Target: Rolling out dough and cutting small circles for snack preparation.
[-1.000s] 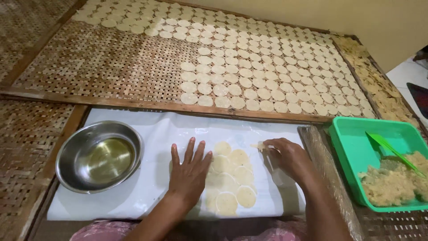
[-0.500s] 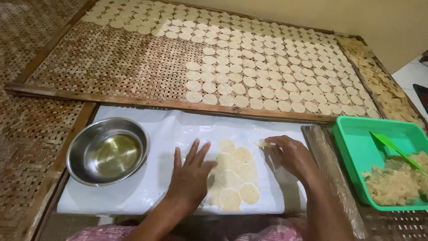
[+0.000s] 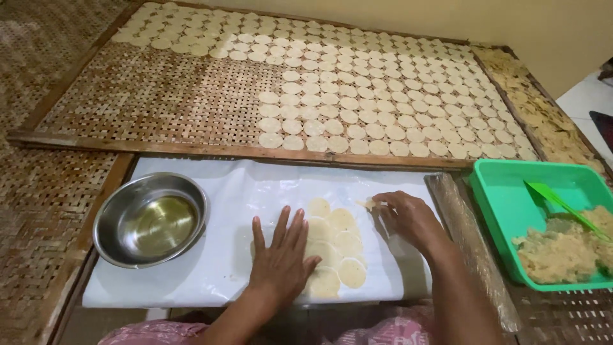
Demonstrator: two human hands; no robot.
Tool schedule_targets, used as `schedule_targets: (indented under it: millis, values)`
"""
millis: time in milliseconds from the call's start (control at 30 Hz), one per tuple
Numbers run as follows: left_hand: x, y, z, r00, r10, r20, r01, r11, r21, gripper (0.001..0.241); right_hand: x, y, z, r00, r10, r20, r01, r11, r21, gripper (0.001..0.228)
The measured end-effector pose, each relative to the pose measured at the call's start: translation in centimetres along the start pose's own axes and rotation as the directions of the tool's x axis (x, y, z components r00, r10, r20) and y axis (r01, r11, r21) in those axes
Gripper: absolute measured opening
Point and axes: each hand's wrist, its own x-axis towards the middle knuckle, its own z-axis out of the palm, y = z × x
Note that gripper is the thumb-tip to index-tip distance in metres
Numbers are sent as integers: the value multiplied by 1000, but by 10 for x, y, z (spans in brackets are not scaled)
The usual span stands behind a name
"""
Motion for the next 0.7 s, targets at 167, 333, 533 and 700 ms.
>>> schedule_targets:
  millis: [167,333,533,700]
  values:
    - [-22,18,-6,996,-75,44,76,996,-38,79,-1,-2,-2,999,-33,-12,33,999,5,29]
    - [-40,25,-20,995,-91,41,94,993,-76,78,-5,-16,-13,998,49,36,-50,999,17,29]
    - [-43,16,-23,951,-237,198,259,961,-95,46,-7,-10,-10,1000,27,2,-27,1000,8,30]
    - [-9,12,-16,976,-193,-103,189,981,-50,67,-10,-14,-9,999,-10,-51,12,999,50,33]
